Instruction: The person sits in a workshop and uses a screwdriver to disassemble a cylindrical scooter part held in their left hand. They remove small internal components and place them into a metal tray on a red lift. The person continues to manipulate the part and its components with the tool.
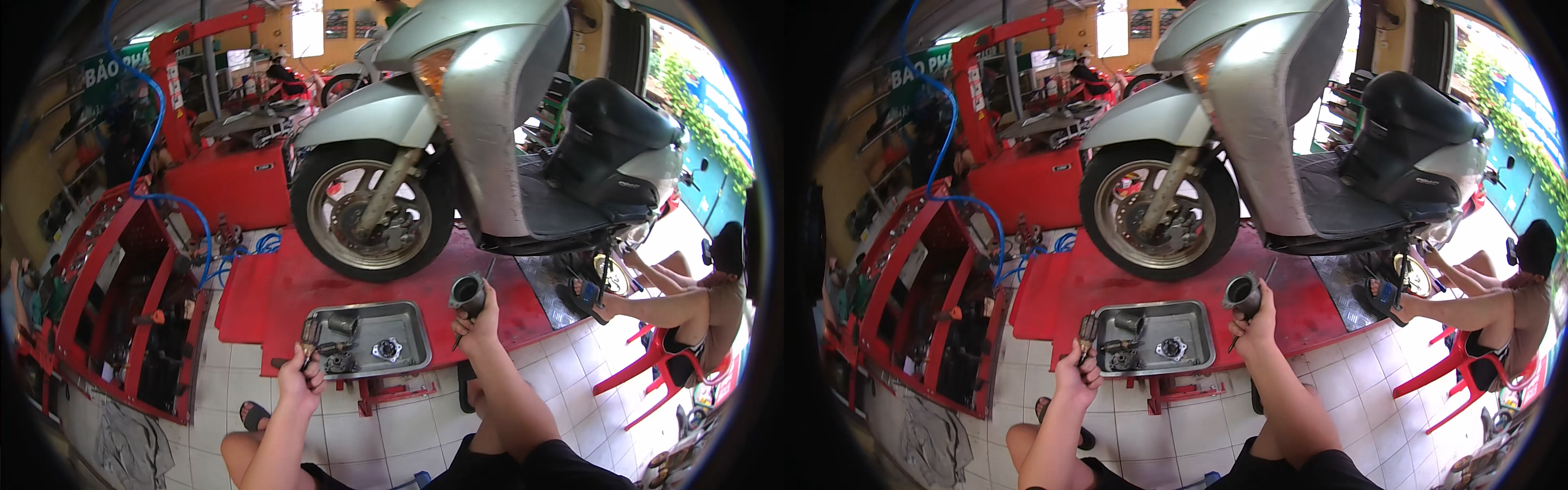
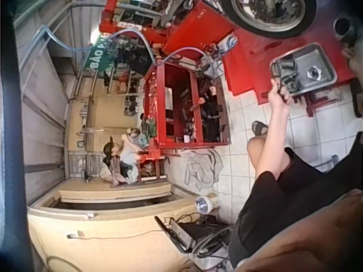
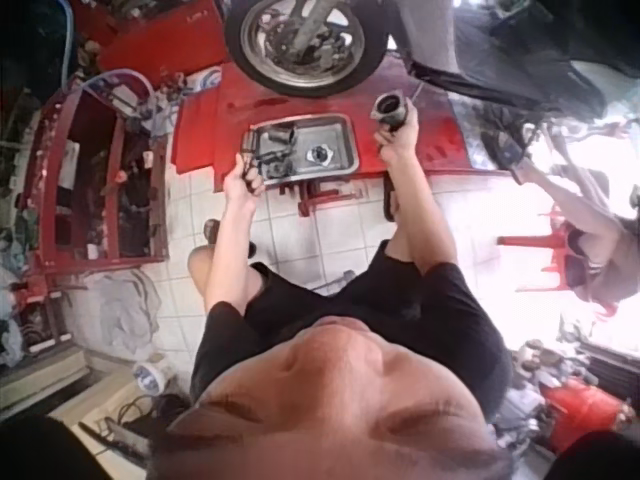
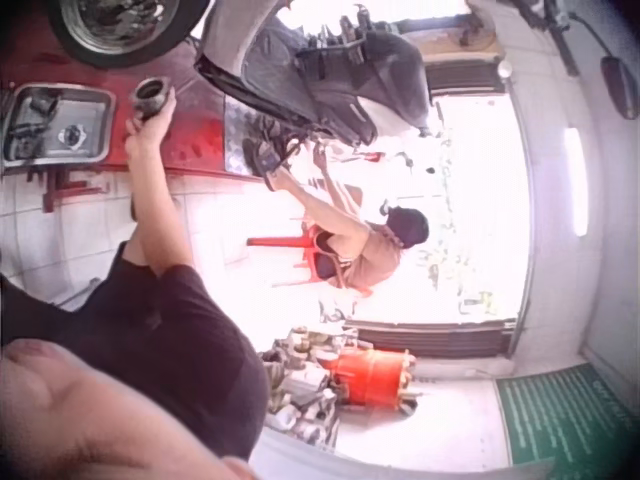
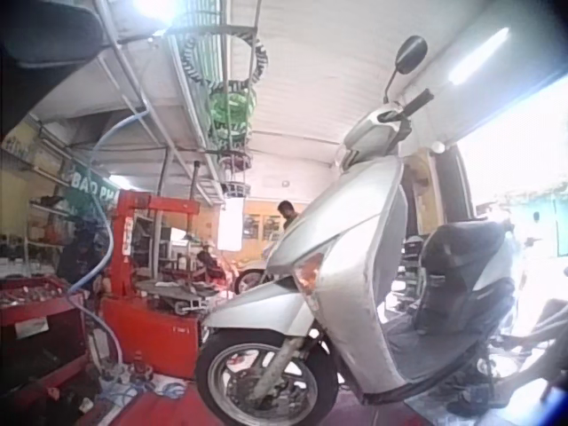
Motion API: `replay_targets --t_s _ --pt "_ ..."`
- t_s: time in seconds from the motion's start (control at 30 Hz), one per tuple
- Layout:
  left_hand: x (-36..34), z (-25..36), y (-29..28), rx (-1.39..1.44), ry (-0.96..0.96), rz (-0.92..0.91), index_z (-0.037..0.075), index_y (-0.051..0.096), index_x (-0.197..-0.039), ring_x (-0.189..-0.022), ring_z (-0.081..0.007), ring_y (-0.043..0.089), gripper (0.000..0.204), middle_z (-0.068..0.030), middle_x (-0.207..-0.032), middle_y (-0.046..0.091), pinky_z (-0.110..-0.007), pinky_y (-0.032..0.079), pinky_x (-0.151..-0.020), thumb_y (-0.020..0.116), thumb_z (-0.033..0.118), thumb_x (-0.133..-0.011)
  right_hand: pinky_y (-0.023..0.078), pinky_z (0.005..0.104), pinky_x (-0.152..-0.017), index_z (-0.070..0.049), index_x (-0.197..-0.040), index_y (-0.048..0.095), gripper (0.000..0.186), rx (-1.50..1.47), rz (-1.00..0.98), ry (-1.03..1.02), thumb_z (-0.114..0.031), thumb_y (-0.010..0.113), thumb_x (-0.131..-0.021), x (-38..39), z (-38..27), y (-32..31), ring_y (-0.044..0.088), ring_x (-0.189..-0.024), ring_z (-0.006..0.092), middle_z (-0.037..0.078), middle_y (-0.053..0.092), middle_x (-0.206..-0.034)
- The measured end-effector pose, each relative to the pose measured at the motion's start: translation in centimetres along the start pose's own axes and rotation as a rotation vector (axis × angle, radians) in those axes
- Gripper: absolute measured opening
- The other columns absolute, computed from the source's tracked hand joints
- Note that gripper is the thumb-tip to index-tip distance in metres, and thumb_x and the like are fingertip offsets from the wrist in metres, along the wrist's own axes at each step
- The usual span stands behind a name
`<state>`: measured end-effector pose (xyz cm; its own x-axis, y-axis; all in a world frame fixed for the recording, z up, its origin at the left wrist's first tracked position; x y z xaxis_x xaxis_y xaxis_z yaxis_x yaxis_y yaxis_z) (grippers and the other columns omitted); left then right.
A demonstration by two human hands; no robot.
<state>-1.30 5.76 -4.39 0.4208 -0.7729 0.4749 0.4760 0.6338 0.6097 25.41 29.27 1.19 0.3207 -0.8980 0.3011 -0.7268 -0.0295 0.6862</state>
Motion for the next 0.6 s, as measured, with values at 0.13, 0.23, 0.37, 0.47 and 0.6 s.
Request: replay_targets --t_s 0.13,0.23,0.37,0.47,0.6 --pt "1.1 2.8 2.0 -0.214 0.355 0.004 0.004 0.054 -0.09 -0.045 -0.0075 0.029 0.047 0.0053 -0.058 0.032 -0.026 0.023 -0.042 0.046 0.048 -0.106 0.022 0.0249 -0.039 -0.016 -0.086 0.058 0.044 0.012 -0.013 0.056 -0.059 0.049 -0.097 -0.3 2.0 -0.1 0.028 -0.037 0.0091 -0.001 0.046 -0.057" --pt "1.7 4.2 4.0 -0.123 0.452 -0.107 0.002 0.054 -0.093 -0.047 -0.0068 0.028 0.046 0.0049 -0.06 0.031 -0.025 0.023 -0.044 0.045 0.045 -0.107 0.022 0.0252 -0.038 -0.015 -0.085 0.058 0.048 0.029 -0.008 0.069 -0.061 0.047 -0.097 -0.4 3.0 0.4 0.026 -0.036 0.0093 0.0 0.046 -0.056" --pt "1.9 4.5 5.6 -0.037 0.404 -0.232 0.0 0.054 -0.097 -0.049 -0.0069 0.027 0.043 0.0049 -0.062 0.031 -0.025 0.024 -0.045 0.045 0.04 -0.108 0.023 0.0251 -0.037 -0.012 -0.084 0.058 0.055 0.046 0.022 0.08 -0.064 0.045 -0.095 -0.8 3.8 0.2 0.026 -0.036 0.0099 0.0 0.044 -0.056" --pt "1.8 4.3 6.3 -0.029 0.394 -0.233 0.0 0.054 -0.096 -0.049 -0.0068 0.027 0.043 0.0049 -0.062 0.031 -0.025 0.024 -0.046 0.045 0.04 -0.108 0.023 0.025 -0.038 -0.013 -0.084 0.059 0.055 0.049 0.037 0.081 -0.065 0.046 -0.095 -1.0 3.9 0.0 0.025 -0.036 0.0095 0.001 0.045 -0.057" --pt "1.1 3.7 6.4 -0.065 0.367 -0.241 0.001 0.055 -0.098 -0.048 -0.0075 0.027 0.046 0.0053 -0.062 0.03 -0.026 0.025 -0.046 0.046 0.045 -0.106 0.022 0.0256 -0.038 -0.014 -0.085 0.059 0.052 0.018 0.055 0.084 -0.063 0.046 -0.096 -1.0 4.0 0.1 0.025 -0.036 0.0089 0.001 0.046 -0.057"
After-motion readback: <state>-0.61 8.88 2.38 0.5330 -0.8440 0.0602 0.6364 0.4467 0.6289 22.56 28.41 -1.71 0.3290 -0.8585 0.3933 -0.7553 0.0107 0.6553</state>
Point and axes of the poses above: each hand's wrist, its own x-axis away from the middle knuckle, its own y-axis out of the palm, z = x × y, the point moved 10 cm from there along -x, towards the middle knuckle
